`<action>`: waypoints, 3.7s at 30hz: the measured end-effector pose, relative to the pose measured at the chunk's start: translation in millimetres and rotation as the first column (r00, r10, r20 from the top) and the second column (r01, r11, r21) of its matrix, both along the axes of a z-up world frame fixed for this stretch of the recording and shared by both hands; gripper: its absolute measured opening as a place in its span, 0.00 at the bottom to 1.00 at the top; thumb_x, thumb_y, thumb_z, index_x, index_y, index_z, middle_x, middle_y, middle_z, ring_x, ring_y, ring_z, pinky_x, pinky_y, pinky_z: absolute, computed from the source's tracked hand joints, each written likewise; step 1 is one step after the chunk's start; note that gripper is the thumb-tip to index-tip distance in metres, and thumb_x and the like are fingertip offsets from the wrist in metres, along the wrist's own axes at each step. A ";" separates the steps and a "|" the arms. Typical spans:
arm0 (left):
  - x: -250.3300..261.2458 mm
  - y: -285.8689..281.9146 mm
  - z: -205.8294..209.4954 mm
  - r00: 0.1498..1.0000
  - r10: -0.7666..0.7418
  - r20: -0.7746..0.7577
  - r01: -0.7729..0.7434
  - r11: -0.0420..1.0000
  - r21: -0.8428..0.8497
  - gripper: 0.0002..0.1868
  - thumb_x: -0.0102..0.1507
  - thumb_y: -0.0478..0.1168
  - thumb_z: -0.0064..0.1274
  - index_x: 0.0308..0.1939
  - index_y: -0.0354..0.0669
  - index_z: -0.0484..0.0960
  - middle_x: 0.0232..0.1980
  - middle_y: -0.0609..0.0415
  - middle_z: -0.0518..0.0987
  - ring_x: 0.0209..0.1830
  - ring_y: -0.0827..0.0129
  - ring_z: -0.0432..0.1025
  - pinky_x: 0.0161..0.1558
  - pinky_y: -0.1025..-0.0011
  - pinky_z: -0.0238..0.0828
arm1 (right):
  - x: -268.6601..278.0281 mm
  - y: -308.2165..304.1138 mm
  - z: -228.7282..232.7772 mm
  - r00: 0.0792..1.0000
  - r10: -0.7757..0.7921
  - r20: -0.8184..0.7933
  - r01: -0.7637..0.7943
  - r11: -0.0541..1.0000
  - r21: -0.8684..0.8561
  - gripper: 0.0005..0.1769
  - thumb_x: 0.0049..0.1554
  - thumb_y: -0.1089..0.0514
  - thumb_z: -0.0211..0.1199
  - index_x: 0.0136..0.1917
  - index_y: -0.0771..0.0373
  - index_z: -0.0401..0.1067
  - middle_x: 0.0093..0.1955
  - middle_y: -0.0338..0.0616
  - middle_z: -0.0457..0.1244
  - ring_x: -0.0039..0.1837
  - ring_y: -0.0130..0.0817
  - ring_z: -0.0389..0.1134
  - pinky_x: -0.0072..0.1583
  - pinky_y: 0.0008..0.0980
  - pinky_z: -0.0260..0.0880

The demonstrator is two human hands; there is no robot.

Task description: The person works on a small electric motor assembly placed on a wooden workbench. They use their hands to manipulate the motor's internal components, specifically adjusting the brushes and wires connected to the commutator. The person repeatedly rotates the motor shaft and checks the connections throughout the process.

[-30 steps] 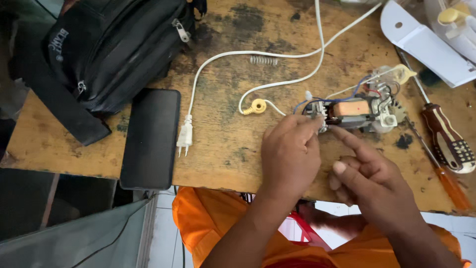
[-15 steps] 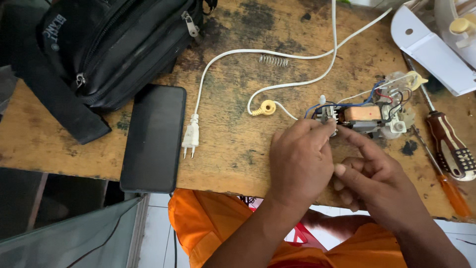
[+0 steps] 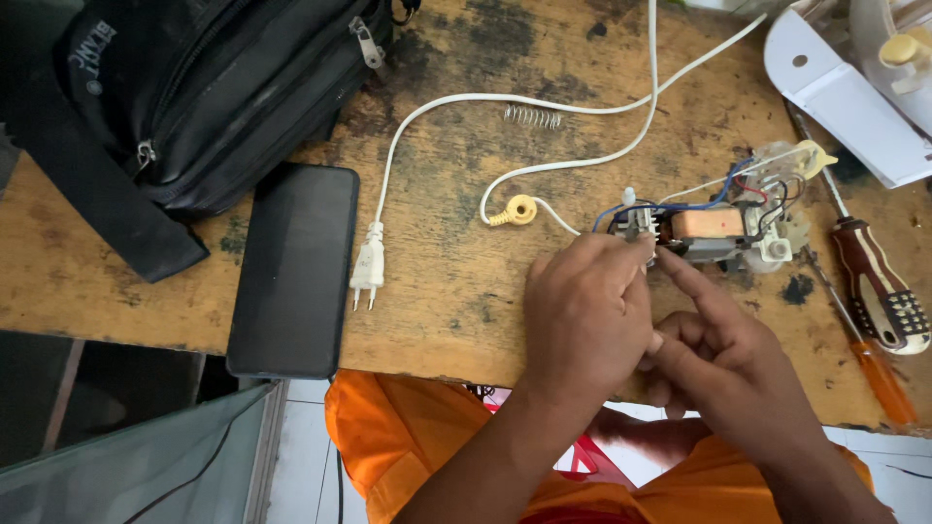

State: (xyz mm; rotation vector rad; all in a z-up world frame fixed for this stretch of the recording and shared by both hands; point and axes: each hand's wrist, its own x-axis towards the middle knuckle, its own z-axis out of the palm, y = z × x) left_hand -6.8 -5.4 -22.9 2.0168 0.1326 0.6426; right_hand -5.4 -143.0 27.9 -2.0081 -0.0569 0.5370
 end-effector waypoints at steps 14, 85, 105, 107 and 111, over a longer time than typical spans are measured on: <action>1.2 3.4 6.8 1.000 -0.020 -0.013 0.020 1.000 0.016 0.14 0.60 0.42 0.57 0.50 0.48 0.84 0.40 0.54 0.82 0.40 0.56 0.76 0.44 0.54 0.67 | 9.1 -63.1 -8.9 0.860 -0.375 0.345 0.394 0.919 0.018 0.13 0.66 0.69 0.60 0.64 0.68 0.73 0.51 0.49 0.67 0.46 0.33 0.67 0.50 0.29 0.72; 10.6 0.8 10.2 0.990 -0.114 -0.084 0.117 0.993 0.032 0.24 0.59 0.38 0.59 0.59 0.41 0.78 0.65 0.47 0.76 0.67 0.53 0.70 0.65 0.58 0.67 | 22.1 -62.1 -24.0 0.869 0.196 0.455 0.055 0.875 -0.481 0.40 0.54 0.42 0.62 0.79 0.44 0.63 0.45 0.34 0.72 0.44 0.37 0.72 0.49 0.36 0.68; 10.8 -3.0 1.6 0.986 -0.114 -0.126 0.110 0.993 -0.034 0.25 0.60 0.40 0.60 0.61 0.40 0.78 0.67 0.44 0.74 0.63 0.55 0.73 0.61 0.63 0.71 | 14.5 -74.1 -21.2 0.838 -0.100 0.537 0.168 0.982 -0.080 0.34 0.59 0.57 0.63 0.78 0.56 0.65 0.31 0.30 0.63 0.33 0.21 0.55 0.41 0.24 0.58; 8.9 -3.3 7.6 0.979 -0.118 -0.164 0.113 0.993 -0.035 0.26 0.62 0.43 0.58 0.63 0.41 0.77 0.68 0.46 0.74 0.59 0.56 0.75 0.55 0.62 0.74 | 17.2 -79.5 -20.3 0.836 -0.143 0.529 0.177 0.984 -0.013 0.33 0.59 0.58 0.63 0.77 0.59 0.65 0.32 0.31 0.63 0.34 0.21 0.57 0.43 0.24 0.60; 10.4 -4.2 5.2 0.963 -0.098 -0.252 0.085 0.995 -0.060 0.28 0.61 0.48 0.56 0.65 0.45 0.77 0.71 0.50 0.73 0.55 0.61 0.76 0.51 0.63 0.75 | 18.7 -88.7 -22.0 0.881 -0.250 0.401 0.165 0.958 0.235 0.33 0.60 0.62 0.60 0.78 0.65 0.62 0.33 0.36 0.61 0.36 0.22 0.61 0.45 0.22 0.63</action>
